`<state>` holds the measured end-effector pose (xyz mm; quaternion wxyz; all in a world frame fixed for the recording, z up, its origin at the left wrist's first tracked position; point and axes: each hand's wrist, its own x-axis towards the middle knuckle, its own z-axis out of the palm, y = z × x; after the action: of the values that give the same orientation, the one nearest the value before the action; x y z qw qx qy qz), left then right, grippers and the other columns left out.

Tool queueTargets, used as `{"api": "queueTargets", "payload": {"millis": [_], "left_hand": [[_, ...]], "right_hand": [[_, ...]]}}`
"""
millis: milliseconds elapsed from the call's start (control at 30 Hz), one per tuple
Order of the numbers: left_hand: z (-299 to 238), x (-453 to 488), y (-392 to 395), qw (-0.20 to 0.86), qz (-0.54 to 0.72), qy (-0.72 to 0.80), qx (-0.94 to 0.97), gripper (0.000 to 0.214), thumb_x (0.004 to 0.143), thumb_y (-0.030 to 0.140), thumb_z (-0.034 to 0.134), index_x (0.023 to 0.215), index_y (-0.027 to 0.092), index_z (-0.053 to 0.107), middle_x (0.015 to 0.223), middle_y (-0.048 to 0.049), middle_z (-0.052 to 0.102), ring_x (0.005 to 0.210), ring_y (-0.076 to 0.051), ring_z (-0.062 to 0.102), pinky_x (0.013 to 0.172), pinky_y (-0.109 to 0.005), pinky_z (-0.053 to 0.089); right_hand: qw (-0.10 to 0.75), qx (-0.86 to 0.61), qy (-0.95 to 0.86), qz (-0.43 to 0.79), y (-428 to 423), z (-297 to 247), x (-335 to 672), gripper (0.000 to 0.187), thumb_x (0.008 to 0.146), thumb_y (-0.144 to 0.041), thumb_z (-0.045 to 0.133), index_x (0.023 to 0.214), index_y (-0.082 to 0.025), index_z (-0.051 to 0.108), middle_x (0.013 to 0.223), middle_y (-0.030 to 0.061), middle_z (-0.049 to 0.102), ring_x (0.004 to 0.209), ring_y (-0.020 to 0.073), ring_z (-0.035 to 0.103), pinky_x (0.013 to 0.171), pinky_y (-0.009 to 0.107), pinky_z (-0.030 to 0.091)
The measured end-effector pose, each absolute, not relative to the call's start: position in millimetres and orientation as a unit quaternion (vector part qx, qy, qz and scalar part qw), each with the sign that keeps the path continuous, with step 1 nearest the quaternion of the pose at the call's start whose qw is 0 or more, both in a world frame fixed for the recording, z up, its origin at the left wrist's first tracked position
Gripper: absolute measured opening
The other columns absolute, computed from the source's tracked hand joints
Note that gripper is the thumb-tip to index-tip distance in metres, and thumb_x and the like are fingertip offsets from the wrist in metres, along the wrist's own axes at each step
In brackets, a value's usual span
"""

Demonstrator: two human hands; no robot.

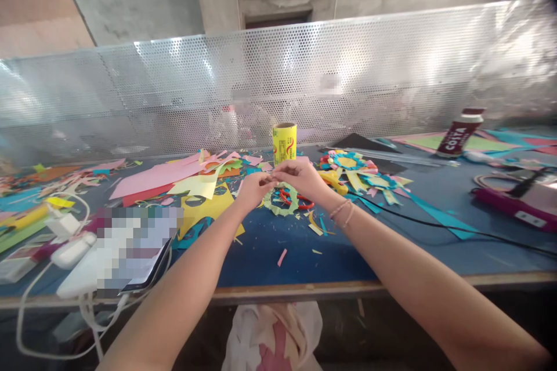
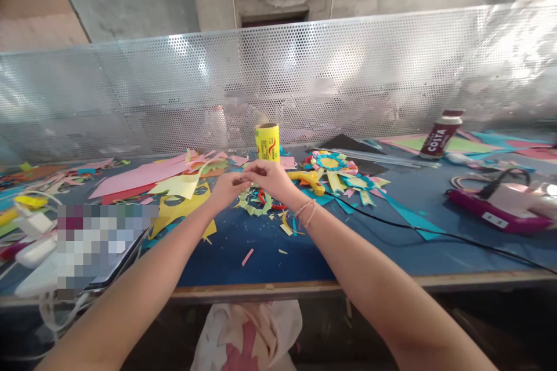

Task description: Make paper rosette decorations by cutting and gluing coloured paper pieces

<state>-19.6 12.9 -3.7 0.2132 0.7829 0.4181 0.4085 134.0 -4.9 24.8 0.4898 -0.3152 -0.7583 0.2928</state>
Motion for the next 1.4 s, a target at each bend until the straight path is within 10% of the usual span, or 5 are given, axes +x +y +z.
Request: {"api": "queueTargets", "payload": {"millis": [900, 1400], "left_hand": [[-2, -32, 17, 0.114, 0.406, 0.432, 0.797, 0.009, 0.066, 0.018, 0.062, 0.074, 0.017, 0.057, 0.071, -0.0001, 0.059, 0.068, -0.013, 0.054, 0.066, -0.026, 0.044], [1, -37, 17, -0.020, 0.452, 0.338, 0.826, 0.007, 0.075, 0.016, 0.057, 0.077, 0.018, 0.063, 0.092, -0.0062, 0.059, 0.088, -0.016, 0.056, 0.082, -0.035, 0.046]], "right_hand": [[0.605, -0.359, -0.676, 0.220, 24, 27, 171, 0.021, 0.070, -0.034, 0.059, 0.077, -0.015, 0.058, 0.070, 0.0026, 0.059, 0.066, 0.0130, 0.056, 0.067, 0.030, 0.047], [0.474, -0.390, -0.761, 0.208, 31, 17, 172, 0.019, 0.074, -0.024, 0.054, 0.090, -0.015, 0.061, 0.085, 0.0063, 0.065, 0.078, 0.0149, 0.059, 0.073, 0.031, 0.048]]}}
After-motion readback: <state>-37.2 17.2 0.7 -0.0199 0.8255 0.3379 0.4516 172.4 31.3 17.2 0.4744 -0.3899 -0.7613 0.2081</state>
